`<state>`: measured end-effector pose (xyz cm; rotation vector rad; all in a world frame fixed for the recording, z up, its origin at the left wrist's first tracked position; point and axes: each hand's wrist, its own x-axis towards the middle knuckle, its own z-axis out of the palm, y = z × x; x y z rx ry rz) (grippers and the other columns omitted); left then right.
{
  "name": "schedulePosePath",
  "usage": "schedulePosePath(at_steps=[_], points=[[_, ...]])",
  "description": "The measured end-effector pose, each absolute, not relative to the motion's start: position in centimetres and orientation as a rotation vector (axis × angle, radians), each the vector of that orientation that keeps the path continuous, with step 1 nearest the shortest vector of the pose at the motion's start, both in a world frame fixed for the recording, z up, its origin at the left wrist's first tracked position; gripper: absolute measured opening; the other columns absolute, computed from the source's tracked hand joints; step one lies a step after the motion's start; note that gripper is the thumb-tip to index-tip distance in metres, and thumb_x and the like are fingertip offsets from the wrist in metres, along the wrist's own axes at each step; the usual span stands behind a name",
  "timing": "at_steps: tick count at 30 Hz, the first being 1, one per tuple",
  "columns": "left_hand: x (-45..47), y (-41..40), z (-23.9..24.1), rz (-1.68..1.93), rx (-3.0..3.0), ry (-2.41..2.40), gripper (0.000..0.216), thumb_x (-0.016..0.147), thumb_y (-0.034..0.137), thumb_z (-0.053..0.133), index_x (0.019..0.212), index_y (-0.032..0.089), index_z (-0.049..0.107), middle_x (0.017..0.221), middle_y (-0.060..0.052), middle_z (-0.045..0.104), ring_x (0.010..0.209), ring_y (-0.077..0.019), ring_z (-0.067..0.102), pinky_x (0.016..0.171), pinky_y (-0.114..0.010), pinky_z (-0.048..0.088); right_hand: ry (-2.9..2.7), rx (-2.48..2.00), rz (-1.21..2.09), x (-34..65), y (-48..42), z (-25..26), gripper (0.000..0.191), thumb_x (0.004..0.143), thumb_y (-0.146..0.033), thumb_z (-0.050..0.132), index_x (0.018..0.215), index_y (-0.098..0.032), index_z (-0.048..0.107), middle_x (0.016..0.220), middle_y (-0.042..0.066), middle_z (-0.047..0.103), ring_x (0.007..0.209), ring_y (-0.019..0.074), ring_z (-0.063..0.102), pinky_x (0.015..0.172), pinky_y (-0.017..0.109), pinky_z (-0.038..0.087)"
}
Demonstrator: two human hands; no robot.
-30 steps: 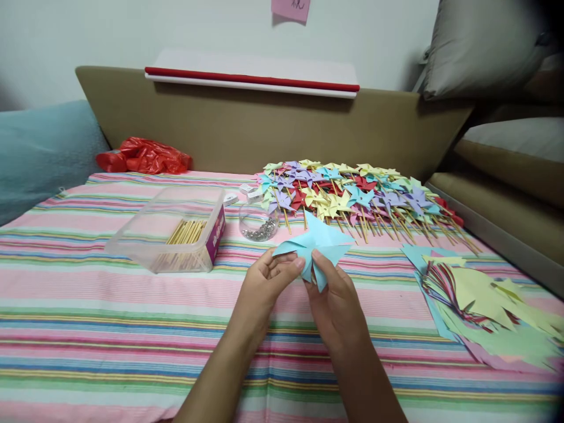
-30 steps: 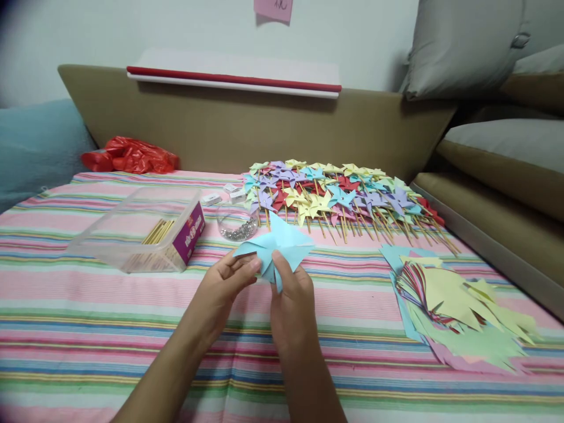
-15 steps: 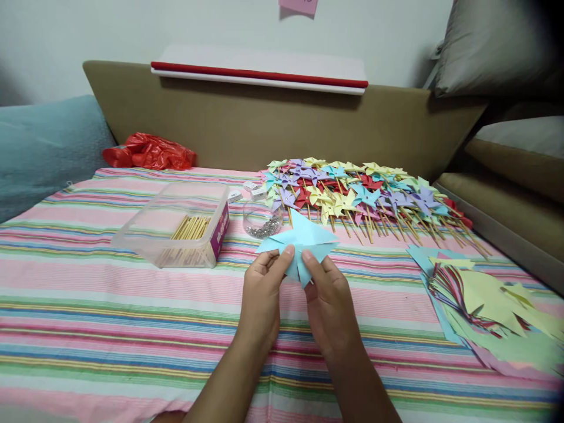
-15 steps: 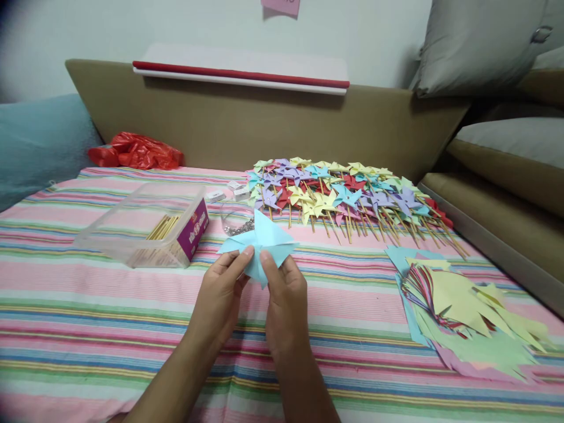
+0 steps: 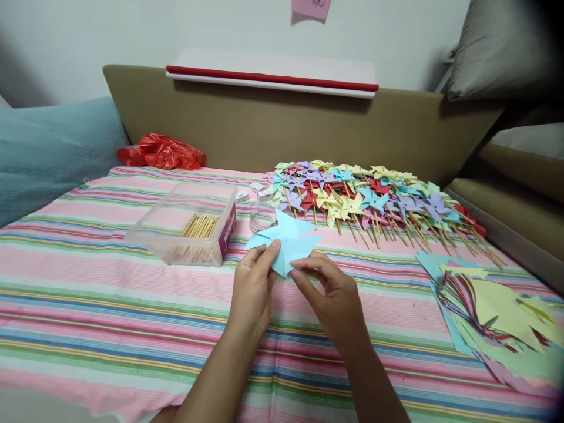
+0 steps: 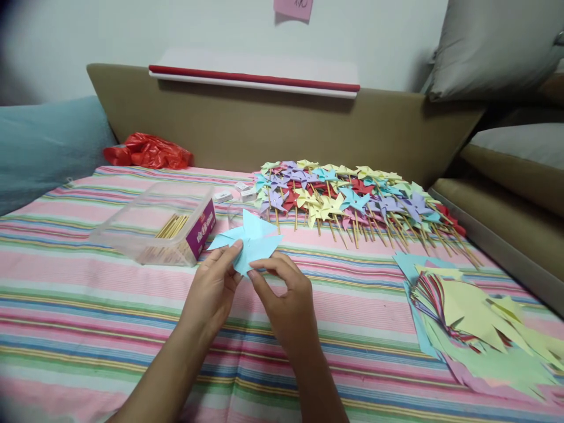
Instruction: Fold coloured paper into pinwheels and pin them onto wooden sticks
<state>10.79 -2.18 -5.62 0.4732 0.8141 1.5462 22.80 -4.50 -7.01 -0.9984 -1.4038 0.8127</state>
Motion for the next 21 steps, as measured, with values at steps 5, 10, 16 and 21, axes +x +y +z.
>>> schedulePosePath(at_steps=[5,10,16,21], points=[[11.1,-2.4,-5.8,1.496,0.64,0.905,0.027,0.072,0.03,0.087,0.083,0.013,0.07,0.081,0.0,0.067,0.075,-0.0096,0.06,0.069,-0.02,0.05,-1.134,-0.992,0.968,22.4,-4.5,-6.8,0.01,0.088,-0.032,0.072,0.087,-0.022,0.072,0.088,0.001,0.067,0.087,0.0174,0.065,0.081,0.031,0.055],[11.5,-2.7,-6.1,1.431,0.799,0.973,0.026,0.076,0.035,0.084,0.085,0.015,0.071,0.086,-0.001,0.066,0.081,-0.0127,0.059,0.075,-0.024,0.047,-0.916,-1.055,1.05,22.5,-4.2,-7.2,0.019,0.082,-0.038,0.078,0.088,-0.021,0.07,0.08,-0.001,0.069,0.078,0.0155,0.065,0.076,0.029,0.053],[11.9,-3.0,-6.0,1.382,0.852,0.995,0.028,0.075,0.038,0.084,0.08,0.016,0.069,0.081,0.0,0.063,0.077,-0.0133,0.056,0.072,-0.025,0.044,-0.84,-1.102,1.043,22.5,-4.1,-6.9,0.025,0.078,-0.042,0.081,0.085,-0.021,0.069,0.071,-0.002,0.068,0.068,0.0155,0.065,0.067,0.029,0.052],[11.8,-3.0,-6.1,1.369,0.872,1.023,0.031,0.075,0.04,0.084,0.081,0.016,0.066,0.078,0.002,0.06,0.073,-0.0119,0.053,0.069,-0.024,0.042,-0.838,-1.113,1.01,22.4,-4.1,-6.9,0.026,0.077,-0.042,0.081,0.082,-0.02,0.069,0.079,0.0,0.068,0.071,0.0154,0.066,0.068,0.029,0.053]])
